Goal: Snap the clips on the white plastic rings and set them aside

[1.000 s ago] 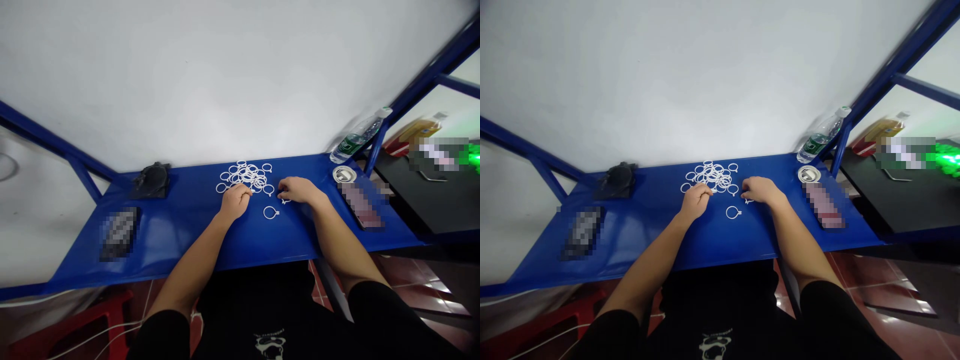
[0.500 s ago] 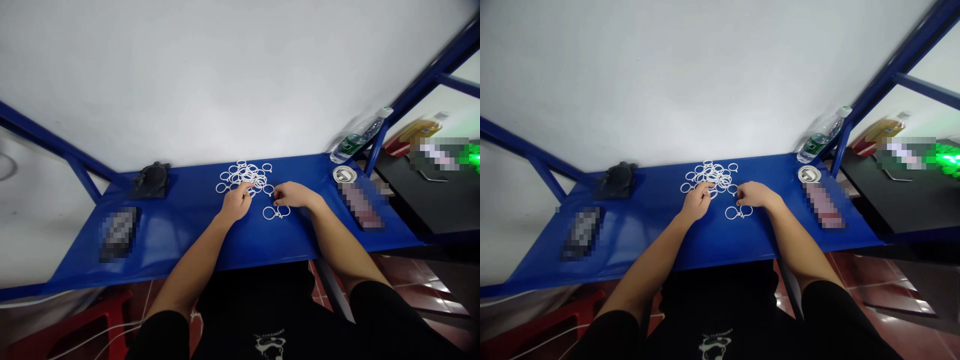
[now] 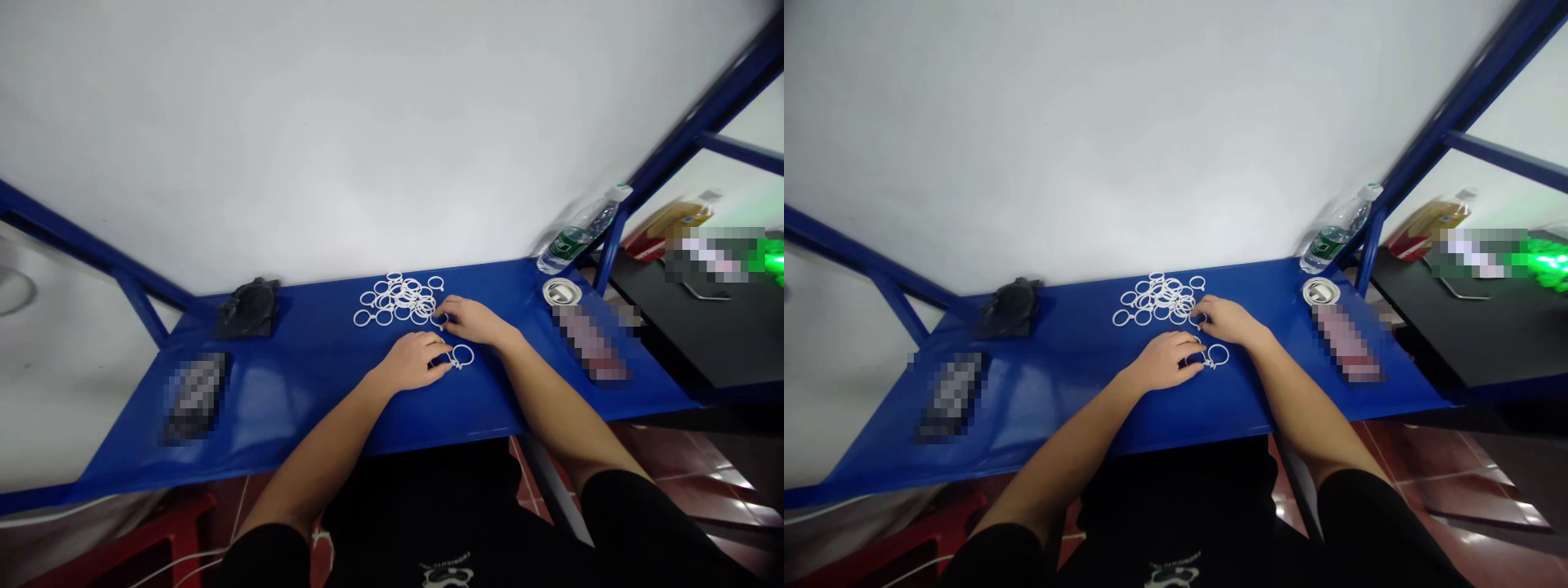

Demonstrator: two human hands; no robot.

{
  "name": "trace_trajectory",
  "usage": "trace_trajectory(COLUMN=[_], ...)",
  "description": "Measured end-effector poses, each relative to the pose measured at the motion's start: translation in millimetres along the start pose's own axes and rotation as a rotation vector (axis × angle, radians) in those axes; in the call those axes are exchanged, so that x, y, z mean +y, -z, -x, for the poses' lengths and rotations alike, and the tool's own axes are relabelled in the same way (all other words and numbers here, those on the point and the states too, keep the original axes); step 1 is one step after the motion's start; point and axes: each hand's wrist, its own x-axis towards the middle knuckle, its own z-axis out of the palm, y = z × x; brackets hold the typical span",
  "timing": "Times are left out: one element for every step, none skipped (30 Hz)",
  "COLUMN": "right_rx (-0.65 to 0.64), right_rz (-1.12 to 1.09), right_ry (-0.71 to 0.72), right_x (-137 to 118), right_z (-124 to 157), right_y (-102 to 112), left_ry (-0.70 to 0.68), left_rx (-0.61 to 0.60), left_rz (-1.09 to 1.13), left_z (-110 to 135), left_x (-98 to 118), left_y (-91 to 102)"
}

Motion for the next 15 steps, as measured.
trace_trajectory(right_rx=[-0.023, -0.043, -0.058, -0.069, -0.077, -0.077, -0.074, -0.064, -0.049, -0.030, -0.010, 0.008, 0.026, 0.043, 0.057], right_rz=[-0.004, -0.002, 0.006, 0.015, 0.023, 0.030, 0.035, 0.037, 0.036, 0.033, 0.024, 0.012, -0.003, -0.019, -0.033], right_ry=[-0.001, -0.004, -0.008, -0.011, -0.016, -0.025, -0.039, -0.059, -0.081, -0.100, -0.113, -0.121, -0.127, -0.131, -0.134], right_x=[1, 2, 2, 2, 2, 1, 0, -1, -2, -3, -3, -3, -3, -2, -2], right_z=[0, -1, -1, -2, -2, -2, -2, -2, -2, -1, -1, -1, -1, 0, 0], right_y=[-2, -4, -5, -5, -5, -4, -3, -2, -1, -1, 0, 0, 0, 0, -1], left_ry=[0.000, -0.001, -0.001, -0.004, -0.007, -0.007, -0.005, 0.000, 0.006, 0.014, 0.025, 0.040, 0.065, 0.103, 0.158], left_rx=[-0.018, -0.032, -0.044, -0.052, -0.056, -0.058, -0.054, -0.042, -0.023, 0.003, 0.035, 0.069, 0.106, 0.139, 0.177], left_rz=[-0.005, -0.009, -0.010, -0.008, -0.005, -0.002, 0.000, 0.001, 0.000, -0.002, -0.005, -0.010, -0.019, -0.031, -0.051], left_z=[0, -1, -1, -1, -1, 0, 0, 1, 1, 1, 1, 2, 2, 3, 3], left_x=[1, 1, 1, 1, 0, 0, -1, -2, -2, -3, -5, -7, -11, -16, -22], left_y=[-0.8, -1.4, -1.9, -2.2, -2.5, -2.8, -3.0, -3.0, -2.6, -1.6, 0.2, 2.9, 6.7, 11.4, 17.1])
